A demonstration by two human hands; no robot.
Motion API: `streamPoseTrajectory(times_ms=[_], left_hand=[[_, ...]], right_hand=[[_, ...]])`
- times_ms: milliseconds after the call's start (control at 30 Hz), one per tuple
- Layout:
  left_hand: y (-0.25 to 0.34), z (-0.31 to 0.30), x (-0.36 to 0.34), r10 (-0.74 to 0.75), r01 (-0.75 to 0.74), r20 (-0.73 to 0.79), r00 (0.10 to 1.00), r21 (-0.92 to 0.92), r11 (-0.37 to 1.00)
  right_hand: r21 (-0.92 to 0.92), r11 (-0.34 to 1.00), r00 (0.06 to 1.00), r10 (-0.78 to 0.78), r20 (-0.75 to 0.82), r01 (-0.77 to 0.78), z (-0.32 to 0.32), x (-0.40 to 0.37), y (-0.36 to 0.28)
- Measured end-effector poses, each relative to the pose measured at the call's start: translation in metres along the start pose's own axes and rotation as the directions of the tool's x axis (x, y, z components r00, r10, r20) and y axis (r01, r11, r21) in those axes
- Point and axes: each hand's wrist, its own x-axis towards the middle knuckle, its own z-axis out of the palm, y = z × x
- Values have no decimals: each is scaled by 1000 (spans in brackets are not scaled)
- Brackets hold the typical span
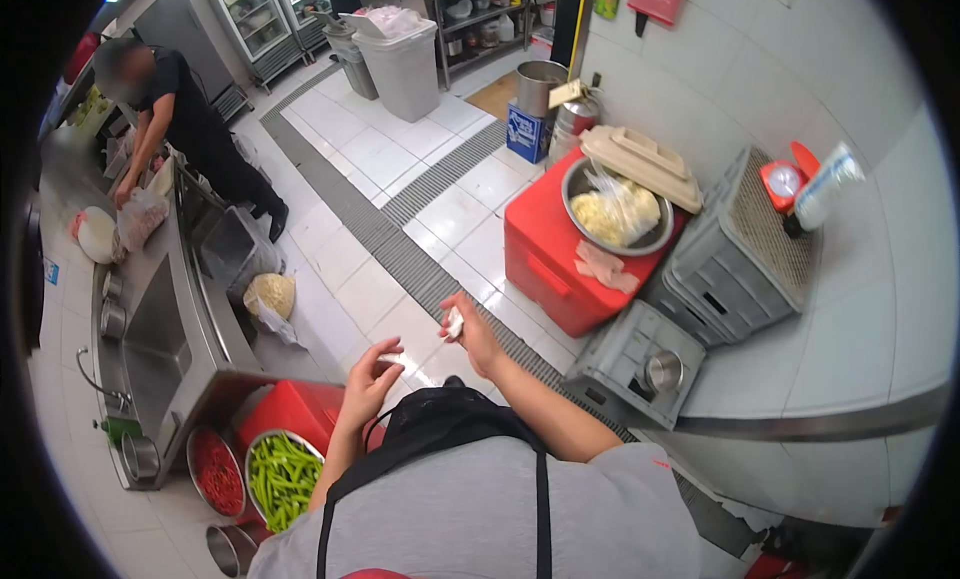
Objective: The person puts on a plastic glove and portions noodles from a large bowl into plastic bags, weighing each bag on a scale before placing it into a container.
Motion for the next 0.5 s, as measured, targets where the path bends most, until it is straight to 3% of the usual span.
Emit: streamPoseTrajectory(times_ms=[67, 133, 233, 300, 367, 400, 433, 467, 500], left_hand=[[18, -2, 55, 218, -231, 77, 973, 324, 917], [22, 1, 110, 368, -448, 265, 891, 388, 806], [18, 3, 187, 305, -432, 332, 893, 439, 787], [19, 4, 240, 322, -556, 517, 793, 397, 730], [19, 4, 294, 282, -571, 586, 760, 395, 719], [16, 6, 314, 225, -572, 652, 724, 386, 724], [11, 7, 337, 196, -547, 640, 743, 412, 729], [11, 7, 362, 209, -551, 633, 746, 410, 727], [11, 4, 383, 139, -512, 649, 748, 432, 743]], right_hand=[[109, 974, 975, 182, 131, -196, 7, 34, 0], [144, 962, 963, 208, 169, -233, 28, 51, -23], [139, 962, 967, 215, 139, -234, 2, 88, -47], [120, 962, 966, 230, 118, -244, -19, 104, -68], [98, 962, 965, 248, 90, -256, -43, 134, -85], [-22, 980, 979, 201, 20, -200, -56, 147, -89], [-148, 977, 988, 147, -43, -152, -69, 158, -95], [-162, 976, 989, 143, -37, -147, -82, 176, -106], [-202, 972, 976, 82, -201, -123, -92, 192, -113]])
